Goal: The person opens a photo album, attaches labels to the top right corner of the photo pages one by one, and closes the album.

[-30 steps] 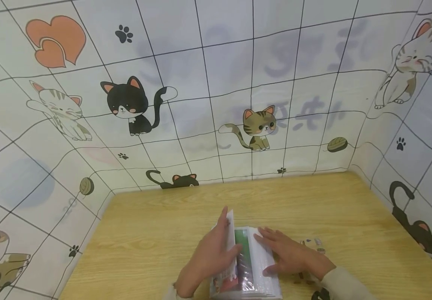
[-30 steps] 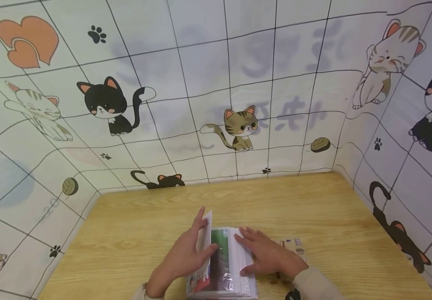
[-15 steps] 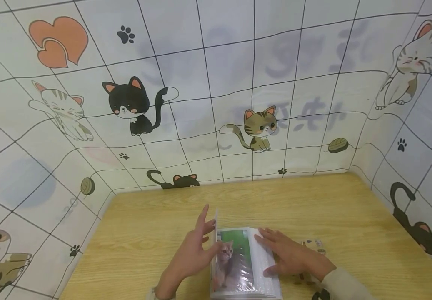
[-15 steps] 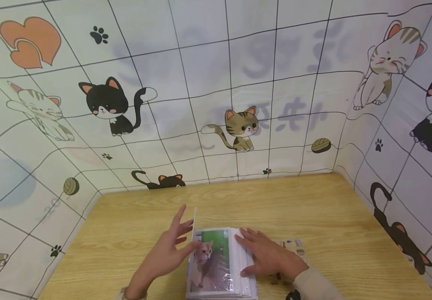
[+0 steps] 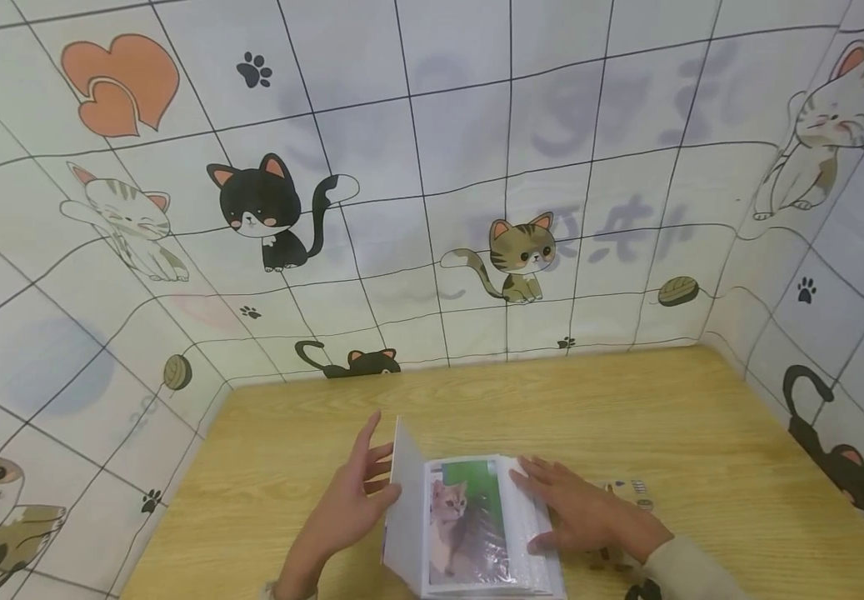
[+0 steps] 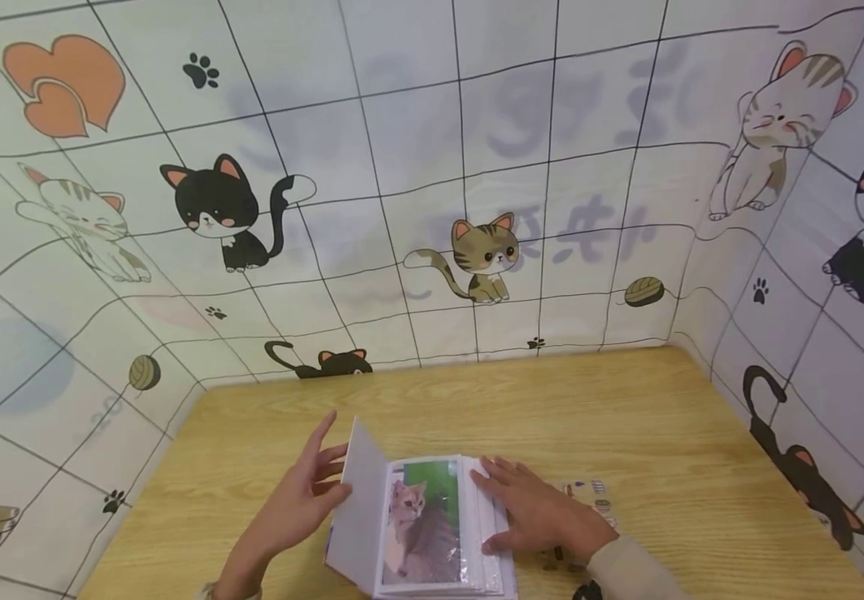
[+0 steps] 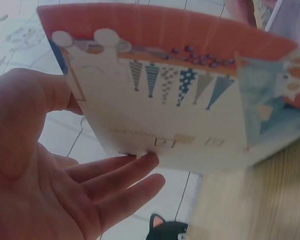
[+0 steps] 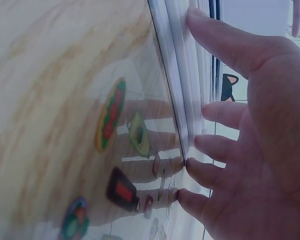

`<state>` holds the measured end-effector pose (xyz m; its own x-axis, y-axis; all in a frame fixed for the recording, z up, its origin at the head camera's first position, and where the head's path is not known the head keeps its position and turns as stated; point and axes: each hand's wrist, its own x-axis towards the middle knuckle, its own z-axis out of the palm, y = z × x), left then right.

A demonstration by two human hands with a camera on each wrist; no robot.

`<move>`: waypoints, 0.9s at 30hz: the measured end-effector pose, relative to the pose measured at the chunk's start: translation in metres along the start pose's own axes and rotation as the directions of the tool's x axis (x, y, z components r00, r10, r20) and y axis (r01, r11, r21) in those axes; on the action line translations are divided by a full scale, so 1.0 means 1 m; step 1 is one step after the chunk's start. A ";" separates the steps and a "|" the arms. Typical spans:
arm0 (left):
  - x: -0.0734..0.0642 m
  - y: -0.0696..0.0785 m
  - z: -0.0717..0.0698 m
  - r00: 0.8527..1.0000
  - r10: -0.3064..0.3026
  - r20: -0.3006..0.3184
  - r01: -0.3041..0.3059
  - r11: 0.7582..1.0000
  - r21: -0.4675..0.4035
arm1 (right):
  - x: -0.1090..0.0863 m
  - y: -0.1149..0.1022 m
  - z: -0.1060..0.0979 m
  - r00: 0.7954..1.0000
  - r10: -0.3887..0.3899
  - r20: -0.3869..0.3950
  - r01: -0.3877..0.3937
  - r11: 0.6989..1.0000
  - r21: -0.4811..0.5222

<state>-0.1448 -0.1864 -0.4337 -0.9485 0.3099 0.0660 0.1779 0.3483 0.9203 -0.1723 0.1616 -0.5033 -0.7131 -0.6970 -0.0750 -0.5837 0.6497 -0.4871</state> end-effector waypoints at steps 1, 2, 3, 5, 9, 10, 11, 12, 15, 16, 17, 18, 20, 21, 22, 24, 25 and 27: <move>-0.001 -0.001 -0.003 1.000 -0.010 -0.008 0.010 1.000 -0.009 | 0.000 0.000 0.000 1.000 0.002 0.002 -0.002 1.000 0.000; -0.002 -0.003 -0.005 1.000 -0.021 -0.016 0.021 1.000 -0.015 | 0.000 -0.001 -0.001 1.000 0.008 0.005 -0.008 1.000 0.002; -0.003 -0.004 -0.008 0.999 -0.035 -0.024 0.034 0.999 -0.016 | 0.000 -0.001 -0.001 1.000 0.013 0.007 -0.013 1.000 0.005; -0.006 -0.007 -0.012 0.998 -0.051 -0.039 0.051 0.999 -0.011 | 0.000 0.000 -0.001 1.000 0.021 0.011 -0.021 1.000 0.008; -0.009 -0.013 -0.020 0.993 -0.097 -0.067 0.097 0.995 -0.004 | 0.000 0.000 0.000 0.999 0.032 0.020 -0.033 0.999 0.015; -0.010 -0.014 -0.021 0.992 -0.105 -0.072 0.105 0.994 -0.008 | 0.000 0.000 0.000 0.999 0.033 0.022 -0.034 0.999 0.015; -0.010 -0.015 -0.022 0.991 -0.112 -0.076 0.111 0.994 -0.011 | 0.000 0.000 0.000 0.999 0.034 0.023 -0.034 0.999 0.017; -0.010 -0.016 -0.024 0.990 -0.117 -0.078 0.117 0.993 -0.012 | 0.000 0.000 0.000 0.999 0.035 0.024 -0.035 0.999 0.017; -0.011 -0.020 -0.027 0.989 -0.127 -0.081 0.127 0.992 -0.009 | 0.000 0.000 0.000 0.999 0.027 0.019 -0.027 1.000 0.006; -0.011 -0.022 -0.028 0.988 -0.131 -0.081 0.131 0.991 -0.010 | 0.000 0.000 0.000 1.000 0.024 0.017 -0.024 1.000 0.001; -0.011 -0.024 -0.029 0.987 -0.135 -0.082 0.134 0.991 -0.013 | 0.000 0.000 0.000 1.000 0.024 0.017 -0.024 1.000 -0.003; -0.012 -0.025 -0.030 0.987 -0.138 -0.082 0.137 0.990 -0.014 | 0.000 0.000 0.001 1.000 0.021 0.016 -0.021 1.000 -0.008; -0.012 -0.028 -0.032 0.986 -0.142 -0.083 0.141 0.990 -0.020 | 0.001 0.001 0.002 0.999 0.027 0.019 -0.027 1.000 -0.013; -0.013 -0.030 -0.033 0.986 -0.145 -0.086 0.144 0.989 -0.018 | 0.001 0.001 0.002 0.999 0.029 0.020 -0.028 1.000 -0.014; -0.013 -0.031 -0.034 0.985 -0.147 -0.091 0.146 0.989 -0.018 | 0.001 0.001 0.002 0.999 0.032 0.022 -0.032 0.999 -0.013; -0.014 -0.034 -0.036 0.983 -0.154 -0.101 0.153 0.988 -0.017 | 0.001 0.001 0.003 0.999 0.035 0.024 -0.035 0.999 -0.013; -0.014 -0.035 -0.037 0.981 -0.158 -0.111 0.157 0.988 -0.015 | 0.001 0.001 0.002 0.999 0.036 0.025 -0.036 0.999 -0.012; -0.014 -0.039 -0.038 0.977 -0.165 -0.133 0.166 0.986 -0.003 | 0.001 0.001 0.002 0.999 0.036 0.025 -0.036 0.999 -0.010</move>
<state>-0.1482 -0.2375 -0.4558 -0.9912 0.1276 -0.0365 0.0166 0.3920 0.9198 -0.1727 0.1607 -0.5052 -0.7237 -0.6806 -0.1143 -0.5617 0.6771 -0.4754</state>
